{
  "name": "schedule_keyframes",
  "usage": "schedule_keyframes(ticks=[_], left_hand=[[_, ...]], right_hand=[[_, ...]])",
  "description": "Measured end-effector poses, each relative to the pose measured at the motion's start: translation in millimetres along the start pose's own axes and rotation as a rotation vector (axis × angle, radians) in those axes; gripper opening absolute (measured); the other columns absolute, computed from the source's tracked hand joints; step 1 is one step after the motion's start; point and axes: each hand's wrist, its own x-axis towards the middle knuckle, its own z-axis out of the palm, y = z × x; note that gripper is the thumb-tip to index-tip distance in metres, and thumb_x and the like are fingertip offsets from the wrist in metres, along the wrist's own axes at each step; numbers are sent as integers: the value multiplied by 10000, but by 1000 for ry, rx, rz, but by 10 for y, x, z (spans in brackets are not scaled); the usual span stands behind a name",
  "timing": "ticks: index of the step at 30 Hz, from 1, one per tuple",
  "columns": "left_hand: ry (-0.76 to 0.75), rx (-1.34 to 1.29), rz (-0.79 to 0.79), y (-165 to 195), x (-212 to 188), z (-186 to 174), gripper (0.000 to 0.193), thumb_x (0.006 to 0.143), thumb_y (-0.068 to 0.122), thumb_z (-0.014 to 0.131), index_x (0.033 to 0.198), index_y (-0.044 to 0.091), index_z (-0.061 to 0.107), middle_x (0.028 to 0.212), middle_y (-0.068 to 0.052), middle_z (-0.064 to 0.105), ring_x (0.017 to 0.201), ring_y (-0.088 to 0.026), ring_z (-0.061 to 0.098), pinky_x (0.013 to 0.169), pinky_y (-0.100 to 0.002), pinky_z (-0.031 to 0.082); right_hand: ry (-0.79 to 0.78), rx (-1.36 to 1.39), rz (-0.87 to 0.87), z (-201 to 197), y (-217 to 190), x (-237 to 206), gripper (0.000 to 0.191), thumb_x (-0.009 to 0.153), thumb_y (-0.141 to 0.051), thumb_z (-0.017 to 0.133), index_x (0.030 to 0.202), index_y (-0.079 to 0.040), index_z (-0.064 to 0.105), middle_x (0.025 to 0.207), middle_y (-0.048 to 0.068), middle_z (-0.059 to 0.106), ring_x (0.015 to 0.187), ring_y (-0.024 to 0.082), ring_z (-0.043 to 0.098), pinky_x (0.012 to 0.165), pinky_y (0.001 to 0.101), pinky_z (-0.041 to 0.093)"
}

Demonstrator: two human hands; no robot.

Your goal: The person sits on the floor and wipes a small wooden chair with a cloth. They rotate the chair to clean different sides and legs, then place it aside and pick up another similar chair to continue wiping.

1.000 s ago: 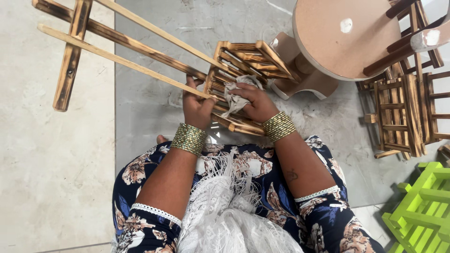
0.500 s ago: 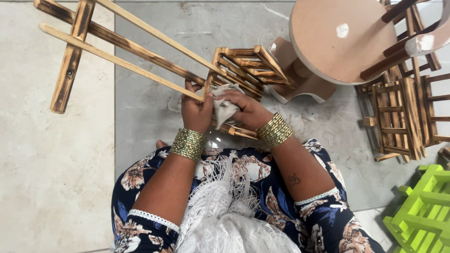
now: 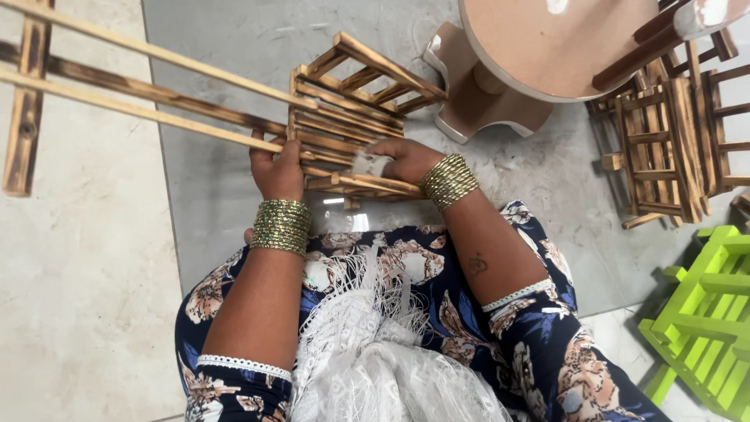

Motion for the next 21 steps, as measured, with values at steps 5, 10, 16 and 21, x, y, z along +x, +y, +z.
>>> schedule_keyframes(ticks=[5, 10, 16, 21], left_hand=[[-33, -120, -62, 91, 37, 93, 752, 843, 32, 707, 1515, -31, 375, 979, -40, 661, 862, -127, 656, 795, -267, 564], [-29, -168, -84, 150, -29, 76, 717, 856, 17, 729, 1496, -36, 410, 984, -46, 650, 891, -127, 643, 838, -273, 561], [-13, -290, -138, 138, -78, 66, 718, 832, 6, 719, 1481, -41, 417, 1025, -60, 668, 923, -151, 658, 888, -297, 554], [-23, -381, -172, 137, 11, 35, 643, 805, -2, 715, 1394, -46, 462, 1129, -86, 684, 1018, -194, 672, 952, -331, 544]], right_hand=[[22, 139, -406, -147, -856, -265, 388, 963, -150, 723, 1325, -49, 625, 1334, 87, 624, 1294, 218, 580, 1150, 373, 454], [-14, 247, -473, -285, -1413, -603, 397, 935, -190, 601, 1312, -86, 667, 1398, 105, 568, 1297, 238, 560, 1139, 393, 442], [65, -390, -210, 15, -1396, -539, 574, 754, -73, 691, 1324, -68, 619, 1241, 150, 620, 1203, 321, 602, 1075, 421, 484], [29, -469, -45, -126, -911, -492, 587, 690, -78, 739, 1267, -123, 642, 1183, 141, 639, 1170, 341, 599, 1033, 448, 493]])
